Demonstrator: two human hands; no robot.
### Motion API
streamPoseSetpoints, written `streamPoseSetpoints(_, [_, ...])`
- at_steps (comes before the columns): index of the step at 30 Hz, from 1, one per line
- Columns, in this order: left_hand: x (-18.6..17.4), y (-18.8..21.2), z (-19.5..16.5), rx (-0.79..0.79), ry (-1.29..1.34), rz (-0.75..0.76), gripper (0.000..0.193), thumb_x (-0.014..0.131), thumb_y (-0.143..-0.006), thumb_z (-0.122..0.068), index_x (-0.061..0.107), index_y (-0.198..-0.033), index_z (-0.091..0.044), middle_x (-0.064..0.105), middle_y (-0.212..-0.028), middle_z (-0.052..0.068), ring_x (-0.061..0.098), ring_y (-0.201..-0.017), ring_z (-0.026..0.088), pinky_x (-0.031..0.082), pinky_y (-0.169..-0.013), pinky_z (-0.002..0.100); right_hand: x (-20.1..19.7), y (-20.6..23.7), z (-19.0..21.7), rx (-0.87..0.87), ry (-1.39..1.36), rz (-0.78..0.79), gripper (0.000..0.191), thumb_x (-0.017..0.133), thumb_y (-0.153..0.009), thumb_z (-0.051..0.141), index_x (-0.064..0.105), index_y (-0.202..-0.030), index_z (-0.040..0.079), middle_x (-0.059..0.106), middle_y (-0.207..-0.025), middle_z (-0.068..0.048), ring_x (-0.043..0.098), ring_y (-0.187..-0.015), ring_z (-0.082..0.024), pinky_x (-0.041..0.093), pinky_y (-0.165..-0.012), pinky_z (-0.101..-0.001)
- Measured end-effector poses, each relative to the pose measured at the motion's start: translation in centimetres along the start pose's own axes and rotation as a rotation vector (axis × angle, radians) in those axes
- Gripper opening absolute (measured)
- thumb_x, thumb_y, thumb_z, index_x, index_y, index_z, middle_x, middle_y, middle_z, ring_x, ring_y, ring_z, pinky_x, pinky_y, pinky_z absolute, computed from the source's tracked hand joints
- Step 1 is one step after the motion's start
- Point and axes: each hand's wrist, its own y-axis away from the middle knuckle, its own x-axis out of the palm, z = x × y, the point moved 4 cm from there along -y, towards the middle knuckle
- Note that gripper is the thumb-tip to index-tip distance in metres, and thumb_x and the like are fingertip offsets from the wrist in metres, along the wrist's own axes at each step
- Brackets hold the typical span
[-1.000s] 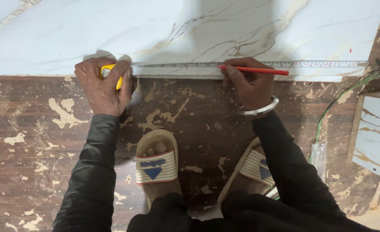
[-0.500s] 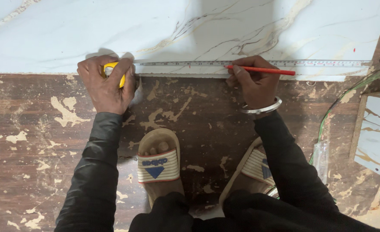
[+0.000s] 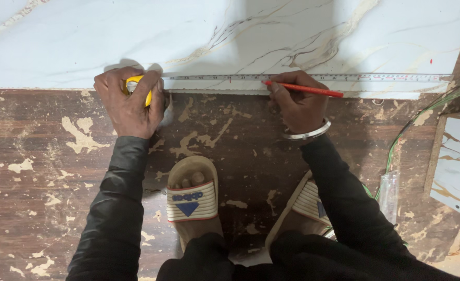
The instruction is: The person measures a large white marble-pattern panel on a workbench using a tape measure and a metal ruler, and marks red pencil lines across it. They reposition the tape and ruler repeatedly to mark several lines at different positions, then handle a small utility blade near the panel edge.
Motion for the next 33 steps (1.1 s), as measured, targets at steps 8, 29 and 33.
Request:
streamPoseSetpoints(8, [0.1, 0.0, 0.1, 0.001, 0.009, -0.011, 0.007, 0.074, -0.107, -0.022, 0.078, -0.113, -0.019, 0.055, -0.12, 0.006, 0.044, -0.116, 0.03, 0.042, -0.102, 0.046, 0.3, 0.0, 0.1, -0.032, -0.029, -0.001, 0.01, 0.067, -0.104, 0.003, 0.068, -0.109, -0.006, 0.075, -0.094, -0.013, 0.072, -0.082, -0.012, 0.063, -0.07, -0.0265])
streamPoseSetpoints(29, [0.4, 0.5, 0.6, 0.003, 0.017, -0.009, 0.008, 0.074, -0.108, -0.02, 0.078, -0.114, -0.02, 0.056, -0.117, 0.006, 0.045, -0.114, 0.03, 0.042, -0.102, 0.045, -0.4, 0.2, -2.4, -0.01, 0.003, -0.017, 0.009, 0.067, -0.102, 0.002, 0.069, -0.106, -0.006, 0.075, -0.094, -0.013, 0.074, -0.081, -0.012, 0.064, -0.07, -0.026])
streamPoseSetpoints(33, [0.3, 0.3, 0.4, 0.009, 0.021, -0.007, 0.008, 0.074, -0.108, -0.02, 0.078, -0.115, -0.019, 0.056, -0.118, 0.006, 0.045, -0.114, 0.03, 0.041, -0.099, 0.044, -0.1, -0.2, -0.8, -0.064, 0.065, 0.011, 0.008, 0.067, -0.102, 0.001, 0.07, -0.104, -0.006, 0.075, -0.091, -0.013, 0.073, -0.079, -0.013, 0.062, -0.068, -0.0258])
